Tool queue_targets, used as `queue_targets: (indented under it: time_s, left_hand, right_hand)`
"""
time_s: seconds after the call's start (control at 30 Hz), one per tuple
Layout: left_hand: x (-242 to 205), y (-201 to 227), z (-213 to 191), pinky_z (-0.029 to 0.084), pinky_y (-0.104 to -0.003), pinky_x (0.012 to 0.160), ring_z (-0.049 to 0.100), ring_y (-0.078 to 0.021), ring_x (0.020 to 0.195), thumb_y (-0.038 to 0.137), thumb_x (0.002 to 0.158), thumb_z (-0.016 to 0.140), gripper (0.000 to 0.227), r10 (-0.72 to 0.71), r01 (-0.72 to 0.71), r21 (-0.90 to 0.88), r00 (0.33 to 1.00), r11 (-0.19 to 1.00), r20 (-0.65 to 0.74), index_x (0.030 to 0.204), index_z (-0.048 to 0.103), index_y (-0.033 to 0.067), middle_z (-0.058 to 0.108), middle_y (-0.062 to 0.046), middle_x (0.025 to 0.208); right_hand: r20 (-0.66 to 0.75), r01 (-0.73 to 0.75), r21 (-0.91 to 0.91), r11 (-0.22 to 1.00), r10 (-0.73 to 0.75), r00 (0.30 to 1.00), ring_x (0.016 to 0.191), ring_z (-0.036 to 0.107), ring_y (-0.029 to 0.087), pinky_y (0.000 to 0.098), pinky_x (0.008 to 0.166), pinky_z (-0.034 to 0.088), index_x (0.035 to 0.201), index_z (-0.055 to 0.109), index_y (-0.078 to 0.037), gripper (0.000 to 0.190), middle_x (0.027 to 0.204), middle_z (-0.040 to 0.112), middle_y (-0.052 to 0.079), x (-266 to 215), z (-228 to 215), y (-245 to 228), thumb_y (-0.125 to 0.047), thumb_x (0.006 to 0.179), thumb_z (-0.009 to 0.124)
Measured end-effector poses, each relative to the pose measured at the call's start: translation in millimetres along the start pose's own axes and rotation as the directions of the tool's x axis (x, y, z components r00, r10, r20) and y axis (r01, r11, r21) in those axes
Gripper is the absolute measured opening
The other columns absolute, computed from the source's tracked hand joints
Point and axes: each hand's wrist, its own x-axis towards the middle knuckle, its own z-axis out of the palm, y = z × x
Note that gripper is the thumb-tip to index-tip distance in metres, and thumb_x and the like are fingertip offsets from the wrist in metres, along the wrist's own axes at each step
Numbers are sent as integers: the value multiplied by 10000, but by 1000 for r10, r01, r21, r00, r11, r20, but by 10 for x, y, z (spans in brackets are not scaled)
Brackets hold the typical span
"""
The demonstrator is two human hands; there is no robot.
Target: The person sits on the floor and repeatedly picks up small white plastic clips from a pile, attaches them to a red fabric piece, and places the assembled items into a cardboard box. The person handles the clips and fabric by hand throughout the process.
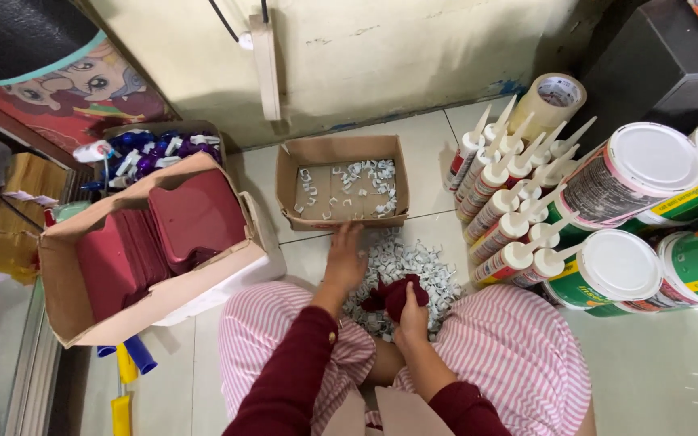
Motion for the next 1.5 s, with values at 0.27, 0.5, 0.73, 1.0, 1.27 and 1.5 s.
queue_targets:
  time_s: [0.27,0.5,0.73,1.0,1.27,1.5]
  left_hand:
    - [-236,-442,516,349,-476,902,354,-335,1170,274,773,533,507,-237,90,430,924,898,301,1249,389,176,303,-154,1299]
    - [-283,-787,993,467,-351,690,586,-271,804,63,737,573,165,-53,-63,462,971,884,234,898,599,39,532,-127,881]
    - [-352,-516,669,439,-378,755,602,-219,797,302,839,511,204,-114,101,103,986,990,125,951,611,165,610,-17,741]
    - [-584,-469,822,263,-401,1010,433,-297,1139,451,917,329,497,-347,447,-620,894,645,283,1129,544,56,539,-180,1137]
    - [-605,-471,824,426,-380,799,549,-252,923,100,869,459,257,-212,329,-736,944,592,252,1065,576,-19,592,-182,986]
    - [-639,-406,795,484,-326,624,612,-215,715,98,803,543,140,-318,334,-535,940,777,124,891,625,26,630,-125,747]
  right_hand:
    - [3,-22,-82,996,22,1000,745,577,282,374,586,519,1104,430,63,540,926,527,215,-121,108,-117,-406,854,525]
    - [-25,28,-80,996,-30,999,931,524,299,401,695,502,1192,383,62,578,1064,486,228,-265,158,-206,-388,860,527]
    - [-5,114,-190,975,-117,993,1213,312,336,434,997,297,1289,249,64,674,1281,317,256,-760,305,-620,-426,877,462]
    - [276,346,-570,745,-223,935,1177,389,332,439,997,306,1243,397,-4,653,1217,447,224,-510,208,-266,-484,822,535]
    - [335,443,-623,645,-291,896,1093,464,351,452,918,383,1165,477,-30,490,1100,521,222,-368,125,-173,-359,818,581]
    - [359,480,-783,395,-343,868,909,591,320,419,782,472,949,597,-39,378,887,632,172,-485,123,-323,-384,797,566]
